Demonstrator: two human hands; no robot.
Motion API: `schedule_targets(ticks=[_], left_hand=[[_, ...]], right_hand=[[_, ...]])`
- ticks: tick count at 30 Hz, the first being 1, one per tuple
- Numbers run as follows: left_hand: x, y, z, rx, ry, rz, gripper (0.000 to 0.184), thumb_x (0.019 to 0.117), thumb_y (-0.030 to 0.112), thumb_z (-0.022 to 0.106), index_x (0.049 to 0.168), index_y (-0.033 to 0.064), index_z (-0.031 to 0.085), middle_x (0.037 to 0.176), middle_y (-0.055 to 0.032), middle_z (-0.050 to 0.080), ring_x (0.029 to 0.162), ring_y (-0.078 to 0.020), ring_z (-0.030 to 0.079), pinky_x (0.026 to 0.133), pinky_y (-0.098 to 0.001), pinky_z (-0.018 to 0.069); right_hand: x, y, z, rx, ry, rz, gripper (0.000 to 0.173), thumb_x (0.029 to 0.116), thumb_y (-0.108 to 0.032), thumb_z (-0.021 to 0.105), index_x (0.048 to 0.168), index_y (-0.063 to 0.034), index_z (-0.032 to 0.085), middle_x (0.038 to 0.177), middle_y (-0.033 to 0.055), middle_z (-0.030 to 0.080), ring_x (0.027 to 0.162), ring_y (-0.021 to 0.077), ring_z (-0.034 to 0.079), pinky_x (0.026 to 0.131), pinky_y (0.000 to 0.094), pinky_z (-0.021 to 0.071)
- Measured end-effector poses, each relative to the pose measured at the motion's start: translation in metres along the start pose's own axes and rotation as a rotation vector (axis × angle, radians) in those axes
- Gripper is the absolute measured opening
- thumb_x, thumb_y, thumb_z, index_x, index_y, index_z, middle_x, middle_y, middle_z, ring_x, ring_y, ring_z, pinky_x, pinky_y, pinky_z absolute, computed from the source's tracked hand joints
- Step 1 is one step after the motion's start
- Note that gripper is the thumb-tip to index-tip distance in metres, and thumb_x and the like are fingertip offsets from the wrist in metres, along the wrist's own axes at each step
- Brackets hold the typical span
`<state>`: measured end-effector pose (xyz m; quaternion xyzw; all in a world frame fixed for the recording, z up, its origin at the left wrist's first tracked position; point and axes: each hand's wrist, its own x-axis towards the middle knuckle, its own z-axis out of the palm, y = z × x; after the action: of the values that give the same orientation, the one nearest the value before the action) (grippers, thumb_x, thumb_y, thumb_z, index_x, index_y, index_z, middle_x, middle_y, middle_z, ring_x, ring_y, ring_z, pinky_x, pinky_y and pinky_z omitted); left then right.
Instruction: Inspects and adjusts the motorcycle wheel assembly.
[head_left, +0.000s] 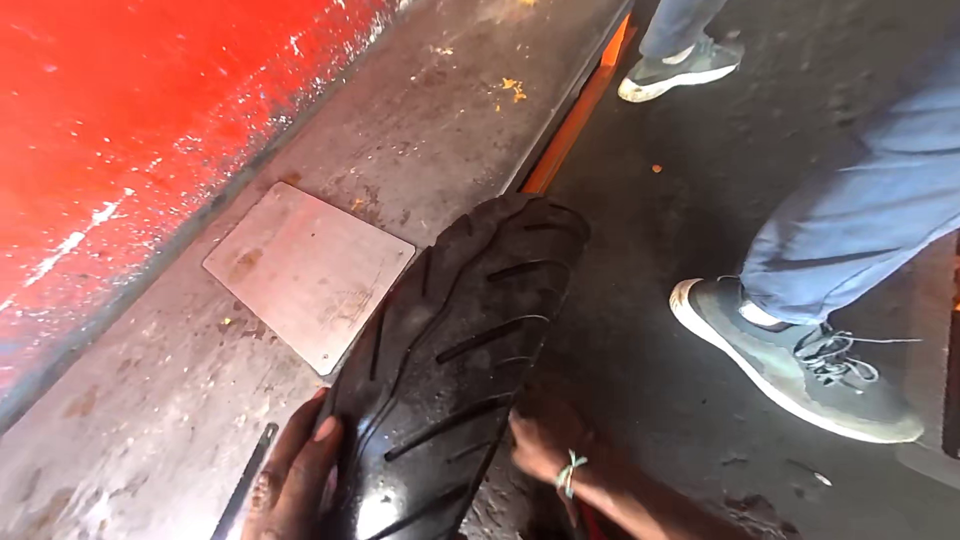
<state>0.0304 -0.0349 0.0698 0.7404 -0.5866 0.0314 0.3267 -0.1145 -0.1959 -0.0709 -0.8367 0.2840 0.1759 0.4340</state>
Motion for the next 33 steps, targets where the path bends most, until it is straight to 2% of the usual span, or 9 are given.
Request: schedule_targets(ticks=[4,6,8,12,17,20,25,29,33], left_hand=[[0.000,-0.001,0.002,-0.010,0.020,0.005,0.096,0.0787,0.056,0.081,0.143,-0.0062,0.045,0.143,-0.0328,0.051,0.136,-0.0229,0.052,0.114,-0.0338,0.0398],[-0.003,-0.002,0.002,-0.012,0.009,0.015,0.097,0.0787,0.056,0.081,0.144,-0.0057,0.044,0.145,-0.0309,0.049,0.137,-0.0211,0.050,0.115,-0.0330,0.0383],[-0.003,-0.002,0.000,-0.008,-0.001,0.022,0.097,0.0787,0.057,0.081,0.144,-0.0049,0.044,0.145,-0.0299,0.050,0.137,-0.0199,0.050,0.115,-0.0323,0.0383],[0.000,-0.002,0.001,-0.027,0.014,0.006,0.096,0.0786,0.056,0.082,0.142,-0.0061,0.046,0.143,-0.0328,0.051,0.134,-0.0226,0.053,0.113,-0.0337,0.0410],[-0.002,-0.006,-0.001,-0.027,-0.002,0.002,0.097,0.0790,0.057,0.081,0.144,-0.0045,0.045,0.145,-0.0301,0.050,0.136,-0.0195,0.051,0.114,-0.0318,0.0398],[0.000,-0.008,-0.001,-0.030,0.017,-0.007,0.097,0.0778,0.057,0.082,0.142,-0.0064,0.046,0.143,-0.0324,0.051,0.134,-0.0220,0.053,0.113,-0.0335,0.0413],[-0.001,-0.007,-0.001,-0.028,-0.001,0.011,0.097,0.0783,0.055,0.082,0.143,-0.0070,0.045,0.143,-0.0332,0.051,0.134,-0.0225,0.052,0.113,-0.0331,0.0406],[0.000,-0.007,0.000,-0.019,0.001,0.010,0.097,0.0783,0.055,0.081,0.143,-0.0075,0.045,0.142,-0.0357,0.050,0.133,-0.0260,0.053,0.112,-0.0358,0.0414],[-0.002,-0.008,0.001,-0.004,-0.010,0.016,0.097,0.0785,0.057,0.081,0.143,-0.0058,0.045,0.142,-0.0340,0.051,0.132,-0.0250,0.054,0.111,-0.0351,0.0432]], right_hand=[[-0.021,-0.011,-0.002,0.633,-0.129,-0.225,0.079,0.0886,-0.003,0.064,0.158,-0.0003,0.027,0.142,0.0221,0.055,0.103,0.0240,0.067,0.086,0.0370,0.0562],[-0.003,0.017,-0.002,0.369,-0.034,-0.225,0.077,0.0916,-0.002,0.064,0.160,-0.0018,0.029,0.150,0.0249,0.050,0.125,0.0299,0.059,0.104,0.0456,0.0480],[0.008,0.028,0.008,0.041,0.205,-0.194,0.083,0.0812,-0.007,0.072,0.157,-0.0048,0.039,0.133,0.0243,0.064,0.116,0.0371,0.067,0.094,0.0552,0.0524],[-0.015,-0.013,0.002,0.502,-0.136,-0.171,0.083,0.0937,-0.009,0.067,0.162,-0.0039,0.021,0.137,0.0231,0.058,0.102,0.0283,0.065,0.090,0.0423,0.0531],[0.000,0.004,0.013,-0.095,0.165,-0.138,0.084,0.0835,-0.014,0.073,0.158,-0.0037,0.037,0.140,0.0246,0.061,0.122,0.0450,0.062,0.099,0.0620,0.0472],[-0.018,-0.024,0.006,0.152,-0.053,-0.203,0.080,0.0911,-0.020,0.070,0.158,0.0011,0.031,0.121,0.0300,0.066,0.109,0.0459,0.066,0.094,0.0623,0.0502],[0.002,0.001,0.010,-0.050,0.151,-0.112,0.077,0.0872,-0.017,0.070,0.156,-0.0023,0.039,0.128,0.0263,0.066,0.113,0.0443,0.066,0.092,0.0622,0.0511],[-0.012,-0.019,0.000,0.324,-0.093,-0.154,0.077,0.0962,-0.018,0.067,0.160,0.0006,0.028,0.131,0.0289,0.063,0.115,0.0423,0.065,0.101,0.0578,0.0473],[0.003,0.001,0.010,-0.022,0.091,-0.062,0.084,0.0883,-0.016,0.069,0.161,-0.0042,0.029,0.138,0.0269,0.060,0.122,0.0432,0.061,0.099,0.0596,0.0478]])
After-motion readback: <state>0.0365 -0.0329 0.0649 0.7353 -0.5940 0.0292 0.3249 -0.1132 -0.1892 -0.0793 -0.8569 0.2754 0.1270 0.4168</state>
